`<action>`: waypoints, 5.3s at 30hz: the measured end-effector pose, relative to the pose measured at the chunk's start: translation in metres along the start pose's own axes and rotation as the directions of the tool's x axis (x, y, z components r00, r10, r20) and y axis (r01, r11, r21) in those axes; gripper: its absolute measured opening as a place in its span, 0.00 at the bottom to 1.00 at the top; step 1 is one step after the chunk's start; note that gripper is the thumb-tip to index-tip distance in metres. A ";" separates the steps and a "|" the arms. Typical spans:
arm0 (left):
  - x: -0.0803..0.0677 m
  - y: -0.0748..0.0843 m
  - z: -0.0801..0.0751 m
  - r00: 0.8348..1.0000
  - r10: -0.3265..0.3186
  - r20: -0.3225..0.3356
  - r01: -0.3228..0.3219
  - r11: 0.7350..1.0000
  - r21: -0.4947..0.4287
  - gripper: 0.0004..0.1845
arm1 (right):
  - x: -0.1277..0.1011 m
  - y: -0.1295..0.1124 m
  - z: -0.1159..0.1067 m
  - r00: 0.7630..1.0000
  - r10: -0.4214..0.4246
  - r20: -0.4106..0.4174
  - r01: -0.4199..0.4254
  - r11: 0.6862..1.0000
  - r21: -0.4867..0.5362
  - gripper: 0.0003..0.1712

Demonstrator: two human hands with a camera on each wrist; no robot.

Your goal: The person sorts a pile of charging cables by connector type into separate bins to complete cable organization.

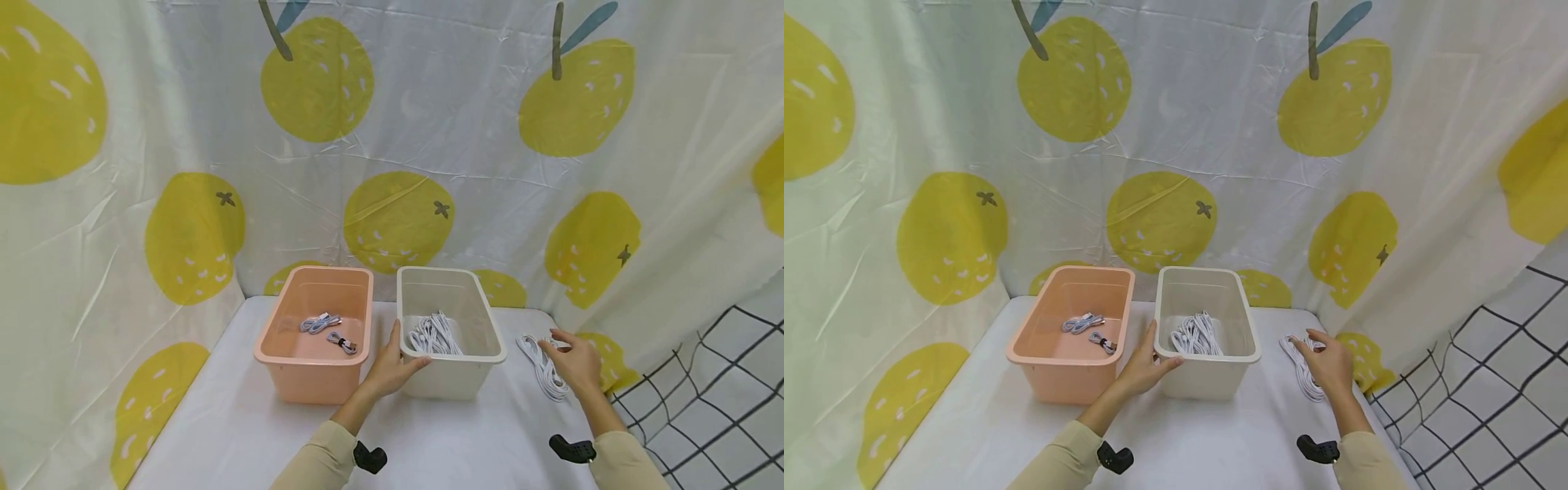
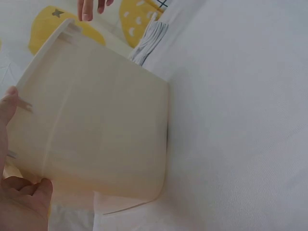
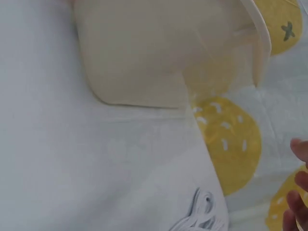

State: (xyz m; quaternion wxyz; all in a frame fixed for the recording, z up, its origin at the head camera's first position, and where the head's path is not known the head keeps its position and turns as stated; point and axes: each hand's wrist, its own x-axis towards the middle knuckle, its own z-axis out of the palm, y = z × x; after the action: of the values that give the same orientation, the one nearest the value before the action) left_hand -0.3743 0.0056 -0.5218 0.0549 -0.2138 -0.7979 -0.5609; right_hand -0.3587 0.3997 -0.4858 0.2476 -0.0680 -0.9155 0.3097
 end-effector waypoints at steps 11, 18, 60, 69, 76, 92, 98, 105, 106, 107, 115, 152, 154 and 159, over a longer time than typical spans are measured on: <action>0.000 0.002 0.000 0.998 0.063 -0.009 -0.063 0.998 -0.011 0.59 | -0.008 0.034 0.009 0.986 0.157 0.047 -0.156 0.988 -0.019 0.38; 0.000 -0.002 0.002 0.999 0.040 0.004 -0.040 0.999 -0.005 0.60 | -0.020 0.059 0.016 0.951 0.275 0.144 -0.265 0.960 -0.086 0.48; 0.003 0.002 0.000 1.000 0.016 0.005 -0.016 1.000 0.000 0.60 | -0.023 0.099 0.062 0.824 0.550 0.136 -0.548 0.835 -0.058 0.42; 0.003 0.002 0.001 1.000 0.022 0.015 -0.021 1.000 -0.011 0.60 | -0.025 0.100 0.059 0.833 0.551 0.056 -0.553 0.833 0.013 0.40; 0.002 0.002 0.000 1.000 0.008 0.006 -0.008 1.000 -0.007 0.60 | -0.023 0.093 0.051 0.883 0.469 -0.007 -0.469 0.883 0.036 0.36; 0.002 0.001 -0.002 1.000 0.010 0.001 -0.010 1.000 0.016 0.61 | -0.014 0.067 0.043 0.915 0.402 0.028 -0.403 0.915 0.033 0.36; 0.002 0.000 -0.001 1.000 0.026 0.005 -0.026 1.000 0.005 0.61 | -0.013 0.057 0.035 0.936 0.353 0.013 -0.353 0.935 0.018 0.35; 0.002 -0.001 0.000 0.999 0.040 0.022 -0.040 0.999 0.006 0.60 | -0.009 0.047 0.031 0.938 0.345 0.026 -0.346 0.937 0.039 0.36; 0.002 -0.001 0.001 0.999 0.047 0.023 -0.047 0.999 0.005 0.59 | -0.008 0.045 0.031 0.941 0.339 0.022 -0.340 0.939 0.045 0.36; 0.002 -0.001 0.000 0.998 0.053 0.023 -0.053 0.999 0.004 0.59 | -0.007 0.043 0.031 0.942 0.335 0.024 -0.336 0.941 0.051 0.37; 0.003 -0.002 0.000 0.998 0.062 0.020 -0.062 0.998 0.014 0.59 | 0.003 0.030 0.031 0.953 0.302 0.026 -0.303 0.951 0.053 0.37; 0.000 0.000 0.001 0.999 0.033 0.011 -0.033 0.999 0.017 0.60 | 0.012 -0.025 0.021 0.993 0.117 -0.001 -0.117 0.993 0.034 0.36; 0.000 0.001 0.000 0.999 0.040 0.008 -0.040 0.999 0.015 0.60 | 0.013 -0.030 0.021 0.994 0.106 -0.008 -0.106 0.994 0.039 0.35; -0.001 0.001 -0.001 0.999 0.047 0.007 -0.048 0.999 0.018 0.59 | 0.016 -0.042 0.023 0.998 0.051 -0.038 -0.049 0.997 0.052 0.32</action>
State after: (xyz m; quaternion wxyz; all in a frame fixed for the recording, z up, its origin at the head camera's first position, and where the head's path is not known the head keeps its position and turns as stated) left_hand -0.3733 0.0054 -0.5205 0.0673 -0.2342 -0.7977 -0.5516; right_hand -0.3827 0.3584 -0.4700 0.2592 -0.0908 -0.9004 0.3375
